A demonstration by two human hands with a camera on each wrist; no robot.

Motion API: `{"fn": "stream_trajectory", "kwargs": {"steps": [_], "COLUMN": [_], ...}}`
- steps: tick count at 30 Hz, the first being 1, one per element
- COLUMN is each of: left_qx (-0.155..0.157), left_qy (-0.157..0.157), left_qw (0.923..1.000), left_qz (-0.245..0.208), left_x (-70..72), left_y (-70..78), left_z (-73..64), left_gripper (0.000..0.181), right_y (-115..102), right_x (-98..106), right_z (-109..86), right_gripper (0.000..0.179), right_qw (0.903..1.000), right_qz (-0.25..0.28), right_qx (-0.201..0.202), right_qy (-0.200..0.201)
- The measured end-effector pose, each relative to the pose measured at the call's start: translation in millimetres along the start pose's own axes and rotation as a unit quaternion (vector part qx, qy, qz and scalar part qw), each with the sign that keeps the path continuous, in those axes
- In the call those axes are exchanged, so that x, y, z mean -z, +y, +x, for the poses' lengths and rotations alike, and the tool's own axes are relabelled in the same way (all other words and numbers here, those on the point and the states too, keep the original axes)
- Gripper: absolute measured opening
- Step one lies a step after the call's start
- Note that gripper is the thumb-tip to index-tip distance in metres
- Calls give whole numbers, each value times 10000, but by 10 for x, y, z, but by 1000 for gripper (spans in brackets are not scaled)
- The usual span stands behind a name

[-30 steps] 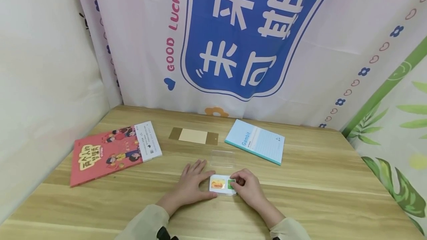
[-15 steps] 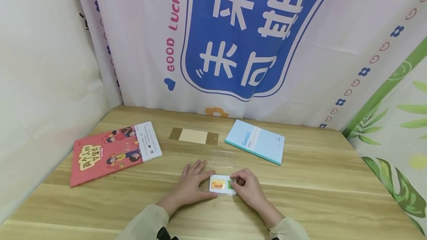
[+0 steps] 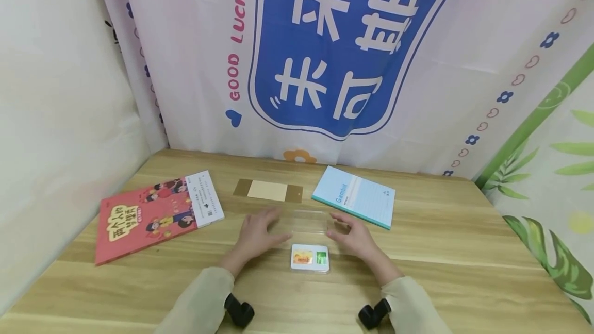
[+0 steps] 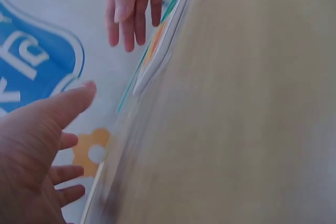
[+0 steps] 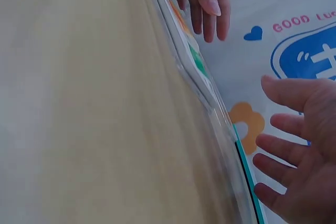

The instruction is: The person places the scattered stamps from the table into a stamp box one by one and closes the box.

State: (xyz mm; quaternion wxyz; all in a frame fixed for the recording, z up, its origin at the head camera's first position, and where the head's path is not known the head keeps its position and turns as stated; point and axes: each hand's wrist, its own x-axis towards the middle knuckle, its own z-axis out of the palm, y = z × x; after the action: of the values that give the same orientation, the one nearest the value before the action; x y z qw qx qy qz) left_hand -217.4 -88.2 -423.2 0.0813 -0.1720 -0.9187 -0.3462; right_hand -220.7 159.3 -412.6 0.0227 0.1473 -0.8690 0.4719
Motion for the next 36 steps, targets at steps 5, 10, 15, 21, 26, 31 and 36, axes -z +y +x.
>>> {"fn": "stream_trajectory", "kwargs": {"steps": [5, 10, 15, 21, 26, 31, 36], "left_qx": [137, 143, 19, -95, -73, -49, -58], "left_qy": [75, -50, -112, -159, -161, -112, -22], "left_qw": [9996, 9997, 9993, 9956, 9933, 9927, 9937], "left_qz": [-216, -215, 353, 916, 1145, 1197, 1115], "left_x": [-30, -107, -193, -229, -242, -250, -266], "left_y": [-64, -82, -84, -72, -59, -41, -46], "left_z": [140, 208, 237, 221, 213, 216, 220], "left_gripper": [66, 68, 67, 68, 67, 64, 60], "right_y": [16, 82, 153, 182, 165, 164, 163], "right_x": [14, -28, -89, -133, -150, -167, -177], "right_z": [109, 186, 214, 200, 196, 212, 209], "right_gripper": [57, 62, 64, 65, 67, 64, 60], "right_qw": [9987, 9973, 9975, 9912, 9843, 9836, 9861], "right_qz": [-288, -368, -344, -1041, -1613, -1719, -1614], "right_qx": [-234, -193, 216, 666, 506, 361, 259], "right_qy": [-337, -612, -577, -467, -509, -412, -301]}}
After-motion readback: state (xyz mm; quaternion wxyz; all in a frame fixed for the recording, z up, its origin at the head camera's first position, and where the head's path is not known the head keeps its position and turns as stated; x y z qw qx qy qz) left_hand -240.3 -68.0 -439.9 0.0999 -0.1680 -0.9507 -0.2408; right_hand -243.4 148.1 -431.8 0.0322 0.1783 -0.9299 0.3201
